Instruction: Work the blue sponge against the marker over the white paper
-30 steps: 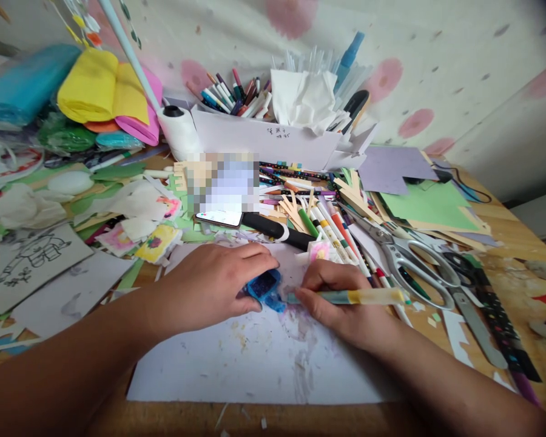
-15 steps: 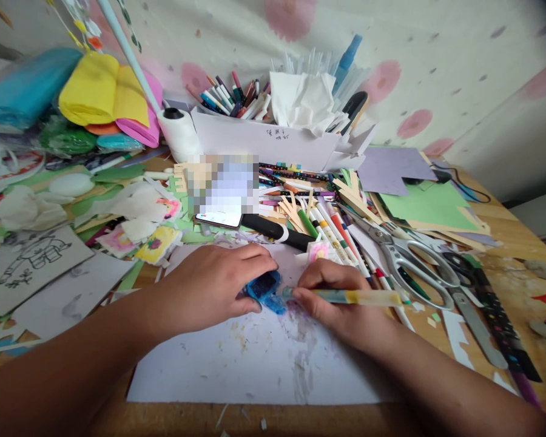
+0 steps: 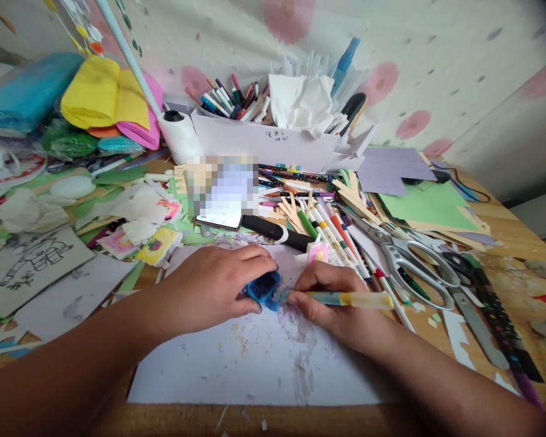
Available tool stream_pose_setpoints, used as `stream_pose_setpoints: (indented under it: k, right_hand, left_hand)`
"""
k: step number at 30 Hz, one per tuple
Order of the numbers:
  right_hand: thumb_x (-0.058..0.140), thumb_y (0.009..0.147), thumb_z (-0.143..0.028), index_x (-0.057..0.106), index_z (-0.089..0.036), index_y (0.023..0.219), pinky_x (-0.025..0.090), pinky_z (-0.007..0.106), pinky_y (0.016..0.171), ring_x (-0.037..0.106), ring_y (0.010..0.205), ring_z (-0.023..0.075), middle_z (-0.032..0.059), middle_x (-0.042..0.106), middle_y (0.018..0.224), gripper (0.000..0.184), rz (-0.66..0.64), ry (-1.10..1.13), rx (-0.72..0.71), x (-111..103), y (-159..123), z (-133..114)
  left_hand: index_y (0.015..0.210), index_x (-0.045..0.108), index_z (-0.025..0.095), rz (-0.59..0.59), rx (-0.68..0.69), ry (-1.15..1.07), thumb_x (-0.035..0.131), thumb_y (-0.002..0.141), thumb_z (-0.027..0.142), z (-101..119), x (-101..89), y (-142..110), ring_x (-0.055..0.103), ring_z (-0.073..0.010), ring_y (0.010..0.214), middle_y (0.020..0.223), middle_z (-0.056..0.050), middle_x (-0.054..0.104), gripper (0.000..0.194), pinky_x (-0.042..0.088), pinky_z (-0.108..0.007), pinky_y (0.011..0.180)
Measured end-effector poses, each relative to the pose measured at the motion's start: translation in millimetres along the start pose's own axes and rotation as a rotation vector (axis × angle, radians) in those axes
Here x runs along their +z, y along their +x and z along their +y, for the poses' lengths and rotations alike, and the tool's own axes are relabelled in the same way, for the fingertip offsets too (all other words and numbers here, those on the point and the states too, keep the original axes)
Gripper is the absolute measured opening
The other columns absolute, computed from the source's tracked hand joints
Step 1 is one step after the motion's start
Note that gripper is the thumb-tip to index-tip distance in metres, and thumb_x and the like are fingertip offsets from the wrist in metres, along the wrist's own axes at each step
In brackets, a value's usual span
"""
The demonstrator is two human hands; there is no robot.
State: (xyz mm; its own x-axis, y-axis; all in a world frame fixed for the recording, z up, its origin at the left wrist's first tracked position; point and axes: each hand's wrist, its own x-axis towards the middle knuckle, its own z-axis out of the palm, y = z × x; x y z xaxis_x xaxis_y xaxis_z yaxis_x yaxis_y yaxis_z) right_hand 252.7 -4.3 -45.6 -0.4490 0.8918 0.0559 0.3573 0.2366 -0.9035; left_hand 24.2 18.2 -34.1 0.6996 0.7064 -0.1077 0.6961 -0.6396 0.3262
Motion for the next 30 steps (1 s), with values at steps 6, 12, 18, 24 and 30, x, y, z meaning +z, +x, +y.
stream_pose_setpoints:
  k: [6, 12, 18, 24, 30]
  right_hand:
    - [0.065, 0.079, -0.025, 0.052, -0.018, 0.060, 0.034, 0.021, 0.044, 0.044, 0.049, 0.0094, -0.0011, 0.054, 0.056, 0.023, 0.023, 0.028, -0.018, 0.7, 0.5, 1.1]
    - [0.065, 0.079, -0.023, 0.054, -0.017, 0.061, 0.034, 0.020, 0.044, 0.045, 0.049, 0.0088, -0.0009, 0.055, 0.057, 0.022, -0.003, 0.019, -0.032, 0.5, 0.0, 1.5]
    - [0.065, 0.078, -0.021, 0.054, -0.017, 0.060, 0.034, 0.020, 0.045, 0.045, 0.050, 0.0088, -0.0011, 0.056, 0.057, 0.022, -0.013, 0.017, -0.027, 0.2, 0.1, -0.3]
    - [0.064, 0.078, -0.023, 0.052, -0.018, 0.060, 0.034, 0.020, 0.044, 0.045, 0.049, 0.0090, -0.0015, 0.055, 0.056, 0.022, 0.024, 0.011, -0.026, -0.8, 1.1, 0.2]
    - [0.062, 0.078, -0.026, 0.050, -0.019, 0.059, 0.033, 0.021, 0.044, 0.042, 0.049, 0.0094, -0.0022, 0.052, 0.055, 0.025, 0.046, 0.017, 0.001, -1.4, 1.8, 1.1]
  left_hand:
    - [0.116, 0.058, 0.028, 0.004, -0.001, -0.022, 0.072, 0.077, 0.031, 0.1, -0.4, 0.5, 0.066, -0.0269, 0.096, 0.122, -0.002, 0.063, 0.041, 0.046, -0.033, 0.069]
    - [0.117, 0.057, 0.028, -0.010, -0.007, -0.003, 0.072, 0.078, 0.032, 0.4, -1.1, 0.2, 0.066, -0.0273, 0.097, 0.122, -0.002, 0.063, 0.042, 0.047, -0.034, 0.071]
    - [0.119, 0.057, 0.028, -0.011, -0.003, 0.009, 0.072, 0.078, 0.031, 0.0, -1.0, -0.4, 0.066, -0.0275, 0.098, 0.124, -0.003, 0.062, 0.043, 0.047, -0.035, 0.073]
    - [0.118, 0.057, 0.029, -0.006, 0.003, 0.008, 0.072, 0.077, 0.032, -0.3, -1.3, -0.3, 0.065, -0.0268, 0.099, 0.123, -0.003, 0.063, 0.044, 0.047, -0.033, 0.074]
    - [0.119, 0.056, 0.028, -0.024, -0.003, 0.022, 0.073, 0.077, 0.031, 0.6, -1.7, 0.3, 0.066, -0.0278, 0.098, 0.123, -0.003, 0.063, 0.045, 0.048, -0.035, 0.073]
